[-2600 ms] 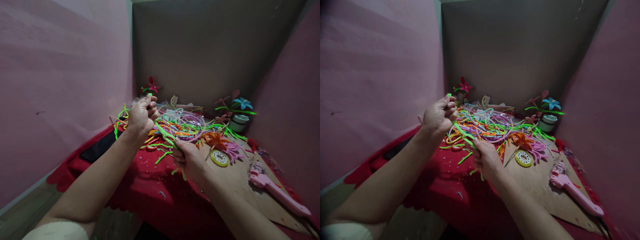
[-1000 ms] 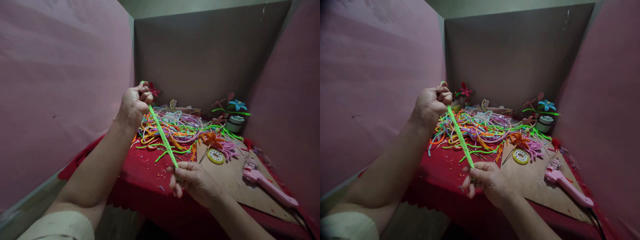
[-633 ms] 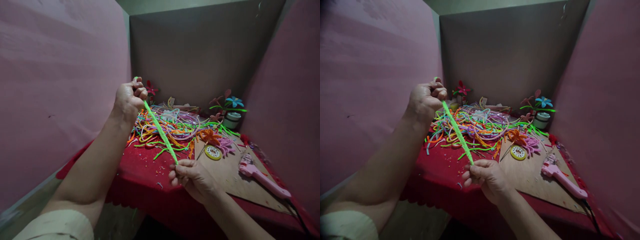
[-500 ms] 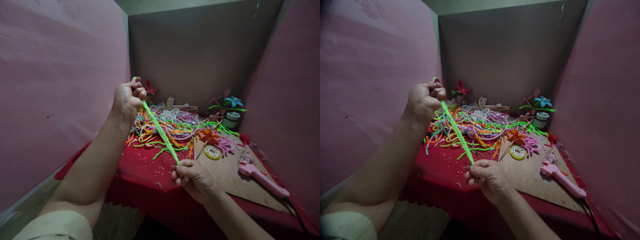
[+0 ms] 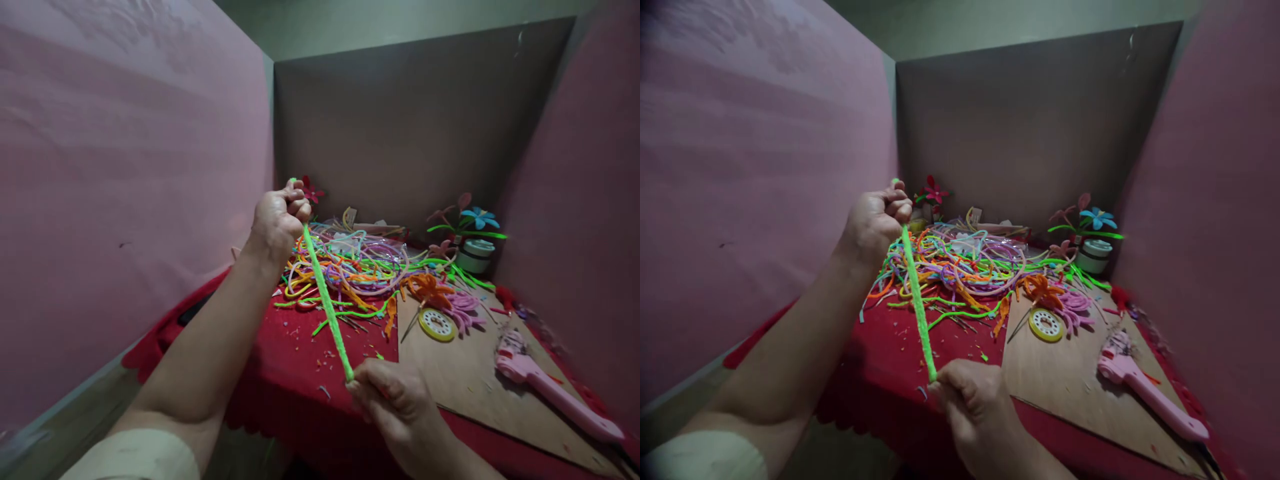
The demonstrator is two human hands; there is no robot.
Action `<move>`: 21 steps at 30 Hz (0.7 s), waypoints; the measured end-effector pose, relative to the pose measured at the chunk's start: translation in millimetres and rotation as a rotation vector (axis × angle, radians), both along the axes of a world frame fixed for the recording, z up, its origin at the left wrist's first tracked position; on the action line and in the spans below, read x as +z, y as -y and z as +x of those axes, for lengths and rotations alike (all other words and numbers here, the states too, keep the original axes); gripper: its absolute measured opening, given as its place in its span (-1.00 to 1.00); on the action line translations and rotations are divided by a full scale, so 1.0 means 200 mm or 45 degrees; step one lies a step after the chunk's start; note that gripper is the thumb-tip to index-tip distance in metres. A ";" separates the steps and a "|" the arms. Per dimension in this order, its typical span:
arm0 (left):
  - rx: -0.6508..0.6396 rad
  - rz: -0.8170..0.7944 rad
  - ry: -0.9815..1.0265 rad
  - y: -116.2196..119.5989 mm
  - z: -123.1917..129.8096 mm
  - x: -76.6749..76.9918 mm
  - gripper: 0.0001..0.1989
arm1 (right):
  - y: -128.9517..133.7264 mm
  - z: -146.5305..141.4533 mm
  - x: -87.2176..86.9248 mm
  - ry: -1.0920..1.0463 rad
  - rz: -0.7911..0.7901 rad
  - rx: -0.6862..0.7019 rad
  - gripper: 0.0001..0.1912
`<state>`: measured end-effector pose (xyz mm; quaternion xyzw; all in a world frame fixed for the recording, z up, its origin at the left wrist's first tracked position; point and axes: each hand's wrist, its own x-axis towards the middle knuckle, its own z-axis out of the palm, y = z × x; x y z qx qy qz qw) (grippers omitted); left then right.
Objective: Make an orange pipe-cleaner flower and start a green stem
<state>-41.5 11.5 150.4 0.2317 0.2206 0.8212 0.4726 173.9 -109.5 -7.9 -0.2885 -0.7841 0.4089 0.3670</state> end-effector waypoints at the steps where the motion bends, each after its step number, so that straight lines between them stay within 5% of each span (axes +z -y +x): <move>1: -0.015 0.003 0.011 0.00 0.00 0.00 -0.77 | -0.01 0.01 0.01 0.047 0.039 -0.017 -0.70; 6: -0.128 0.048 0.049 0.01 0.00 0.00 -0.77 | -0.19 0.11 0.15 0.238 -0.367 0.186 -0.76; 12: -0.264 0.053 0.080 0.02 0.03 -0.04 -0.76 | -0.44 0.21 0.26 -0.381 -0.646 0.851 -0.03; 15: -0.334 0.019 0.098 0.01 0.03 -0.08 -0.76 | -0.49 0.16 0.24 -0.526 -0.769 0.897 0.10; 18: -0.409 -0.031 0.121 0.00 0.05 -0.12 -0.77 | -0.49 0.04 0.22 -0.543 -0.895 0.759 -0.08; 21: -0.433 -0.071 0.132 -0.02 0.08 -0.17 -0.78 | -0.49 -0.10 0.20 -0.539 -0.963 0.597 -0.51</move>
